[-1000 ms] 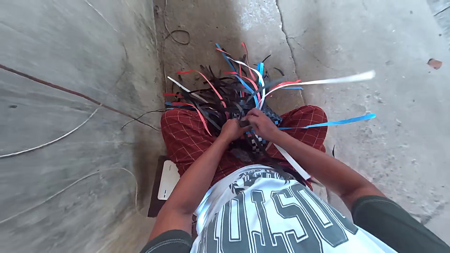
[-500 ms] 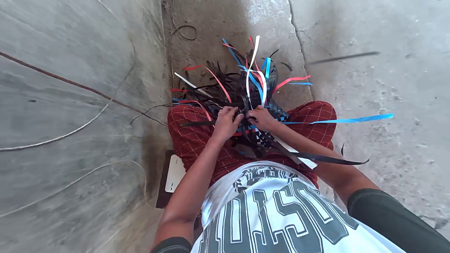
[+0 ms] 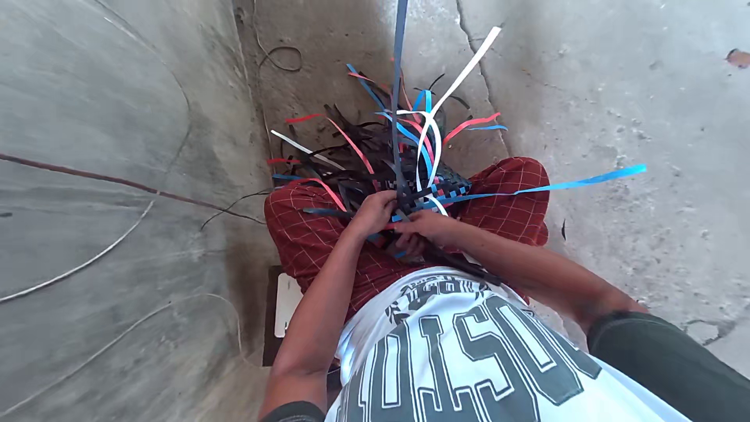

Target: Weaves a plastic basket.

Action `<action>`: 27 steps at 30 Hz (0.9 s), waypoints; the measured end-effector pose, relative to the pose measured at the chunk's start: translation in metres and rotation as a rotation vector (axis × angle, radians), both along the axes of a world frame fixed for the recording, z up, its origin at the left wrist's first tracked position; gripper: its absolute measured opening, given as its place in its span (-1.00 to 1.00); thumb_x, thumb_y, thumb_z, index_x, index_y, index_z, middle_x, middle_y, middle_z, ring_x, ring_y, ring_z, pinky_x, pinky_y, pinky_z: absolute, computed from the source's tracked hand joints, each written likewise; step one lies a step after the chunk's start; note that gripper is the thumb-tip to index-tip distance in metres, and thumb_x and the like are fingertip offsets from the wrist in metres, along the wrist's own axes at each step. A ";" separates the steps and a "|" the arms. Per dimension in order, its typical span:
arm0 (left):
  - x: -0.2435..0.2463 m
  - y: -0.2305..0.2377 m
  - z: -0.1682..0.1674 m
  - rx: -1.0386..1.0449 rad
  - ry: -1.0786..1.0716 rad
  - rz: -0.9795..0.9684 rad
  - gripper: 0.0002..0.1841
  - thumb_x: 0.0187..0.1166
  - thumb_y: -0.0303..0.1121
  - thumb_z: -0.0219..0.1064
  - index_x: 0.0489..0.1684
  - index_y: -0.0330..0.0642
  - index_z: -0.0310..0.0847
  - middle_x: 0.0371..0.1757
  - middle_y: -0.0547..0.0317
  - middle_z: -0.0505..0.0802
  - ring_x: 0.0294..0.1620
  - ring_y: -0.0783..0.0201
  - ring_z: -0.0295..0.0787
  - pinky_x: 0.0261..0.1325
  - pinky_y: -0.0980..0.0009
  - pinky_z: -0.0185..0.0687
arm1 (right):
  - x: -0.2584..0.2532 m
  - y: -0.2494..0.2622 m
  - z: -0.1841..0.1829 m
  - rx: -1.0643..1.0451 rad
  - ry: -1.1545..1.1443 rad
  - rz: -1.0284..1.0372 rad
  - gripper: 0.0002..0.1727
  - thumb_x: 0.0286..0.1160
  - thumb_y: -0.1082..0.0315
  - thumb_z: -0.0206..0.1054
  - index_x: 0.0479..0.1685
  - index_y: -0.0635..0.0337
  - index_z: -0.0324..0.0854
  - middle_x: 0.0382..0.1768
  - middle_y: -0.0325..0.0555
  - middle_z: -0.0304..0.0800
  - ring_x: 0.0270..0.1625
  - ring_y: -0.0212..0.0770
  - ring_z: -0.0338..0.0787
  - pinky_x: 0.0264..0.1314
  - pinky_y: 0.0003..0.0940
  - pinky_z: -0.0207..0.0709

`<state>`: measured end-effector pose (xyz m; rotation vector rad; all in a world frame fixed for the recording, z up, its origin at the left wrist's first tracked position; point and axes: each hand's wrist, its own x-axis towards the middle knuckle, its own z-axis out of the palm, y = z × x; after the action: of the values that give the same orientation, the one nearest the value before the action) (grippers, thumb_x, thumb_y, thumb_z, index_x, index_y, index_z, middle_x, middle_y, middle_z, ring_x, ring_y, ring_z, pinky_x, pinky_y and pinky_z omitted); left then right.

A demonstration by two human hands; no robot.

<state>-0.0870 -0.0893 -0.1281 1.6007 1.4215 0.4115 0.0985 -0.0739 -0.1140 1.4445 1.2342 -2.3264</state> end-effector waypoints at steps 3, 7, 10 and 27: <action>-0.005 -0.004 0.001 -0.085 -0.036 -0.062 -0.64 0.75 -0.62 0.06 0.37 -0.38 0.67 0.33 -0.20 0.78 0.40 -0.03 0.70 0.56 0.02 0.50 | 0.001 0.001 0.000 -0.065 0.107 -0.191 -0.79 0.82 0.27 0.14 0.05 0.25 0.54 -0.58 -0.29 0.59 -0.58 -0.41 0.63 -0.44 -0.53 0.59; -0.011 -0.008 -0.007 -0.093 -0.097 -0.059 -0.66 0.70 -0.51 0.20 0.37 -0.31 0.70 0.28 -0.14 0.70 0.29 0.02 0.66 0.41 0.03 0.58 | 0.000 0.037 0.031 0.181 0.272 -0.404 -0.83 0.77 0.31 0.17 -0.12 0.18 0.59 -0.68 -0.42 0.47 -0.66 -0.49 0.50 -0.51 -0.56 0.51; -0.011 -0.007 -0.017 -0.018 -0.065 -0.031 -0.79 0.72 -0.50 0.24 0.07 -0.43 0.77 0.15 -0.24 0.77 0.19 -0.06 0.74 0.38 0.00 0.61 | 0.003 0.056 0.066 0.477 0.438 -0.540 -0.78 0.72 0.42 0.14 0.19 0.20 0.60 -0.57 -0.39 0.58 -0.63 -0.49 0.51 -0.50 -0.55 0.52; -0.001 0.001 -0.015 -0.182 0.086 0.097 -0.57 0.83 -0.20 0.20 -0.14 -0.52 0.70 -0.02 -0.30 0.77 0.11 -0.16 0.74 0.32 -0.14 0.55 | 0.008 -0.002 0.005 0.712 -0.025 -0.054 -0.72 0.62 0.27 0.37 -0.19 0.39 0.74 0.03 0.17 0.65 0.06 -0.01 0.66 0.18 -0.04 0.55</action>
<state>-0.0880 -0.0883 -0.1432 1.4218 1.5605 0.2638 0.1064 -0.0764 -0.1091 1.6797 2.1771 -1.9633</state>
